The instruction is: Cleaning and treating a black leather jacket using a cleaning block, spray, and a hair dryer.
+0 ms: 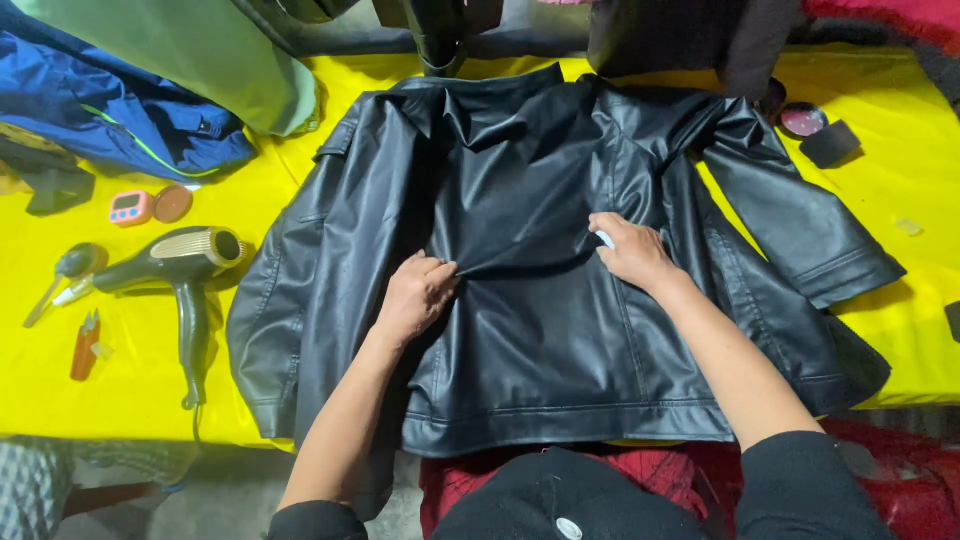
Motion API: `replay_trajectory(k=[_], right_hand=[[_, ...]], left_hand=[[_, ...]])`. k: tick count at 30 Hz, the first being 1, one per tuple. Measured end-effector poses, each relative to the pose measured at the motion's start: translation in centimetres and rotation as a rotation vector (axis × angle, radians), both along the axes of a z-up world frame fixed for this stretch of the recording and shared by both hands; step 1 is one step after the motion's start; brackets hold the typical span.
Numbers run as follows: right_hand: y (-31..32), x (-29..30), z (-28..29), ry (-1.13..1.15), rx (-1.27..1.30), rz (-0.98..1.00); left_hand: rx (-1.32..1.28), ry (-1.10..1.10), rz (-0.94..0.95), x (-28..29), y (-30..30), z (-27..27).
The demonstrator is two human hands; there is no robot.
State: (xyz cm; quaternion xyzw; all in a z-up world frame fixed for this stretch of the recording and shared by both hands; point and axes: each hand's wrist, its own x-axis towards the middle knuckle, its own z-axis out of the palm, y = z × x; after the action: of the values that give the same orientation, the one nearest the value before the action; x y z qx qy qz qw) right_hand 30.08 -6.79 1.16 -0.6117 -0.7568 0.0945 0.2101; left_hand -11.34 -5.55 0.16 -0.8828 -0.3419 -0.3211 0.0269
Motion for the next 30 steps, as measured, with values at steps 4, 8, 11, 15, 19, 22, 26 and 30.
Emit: replay_trajectory(k=[4,8,11,15,19,22,26,30], right_hand=[[1.1,1.3,-1.7,-0.005,0.194,0.002],[-0.4,1.4,2.0,-0.113,0.392,0.011],[-3.7,-0.4,8.2,-0.270,0.106,0.044],[-4.4,-2.1,8.7,-0.436,-0.325,0.057],[-3.7,-3.0,7.7,-0.527,-0.574,0.126],[-3.4,-3.3,8.3,-0.501,-0.593,0.140],[-3.0,-3.8,8.8,-0.461,-0.587,0.123],[-0.9,-3.0,10.4,-0.480,-0.761,0.144]], left_hand=[[0.032,0.057,0.091,0.3,-0.7,2.3],[-0.134,-0.011,0.095,0.2,-1.7,5.0],[-0.342,0.027,0.091,0.6,-3.3,8.0],[-0.645,0.356,0.129,2.6,-4.2,10.8],[-0.869,0.555,0.029,5.2,-4.4,13.2],[-0.670,0.517,0.030,8.4,0.0,12.4],[0.195,0.379,0.180,11.3,10.7,2.4],[0.229,0.353,0.177,11.0,14.7,0.1]])
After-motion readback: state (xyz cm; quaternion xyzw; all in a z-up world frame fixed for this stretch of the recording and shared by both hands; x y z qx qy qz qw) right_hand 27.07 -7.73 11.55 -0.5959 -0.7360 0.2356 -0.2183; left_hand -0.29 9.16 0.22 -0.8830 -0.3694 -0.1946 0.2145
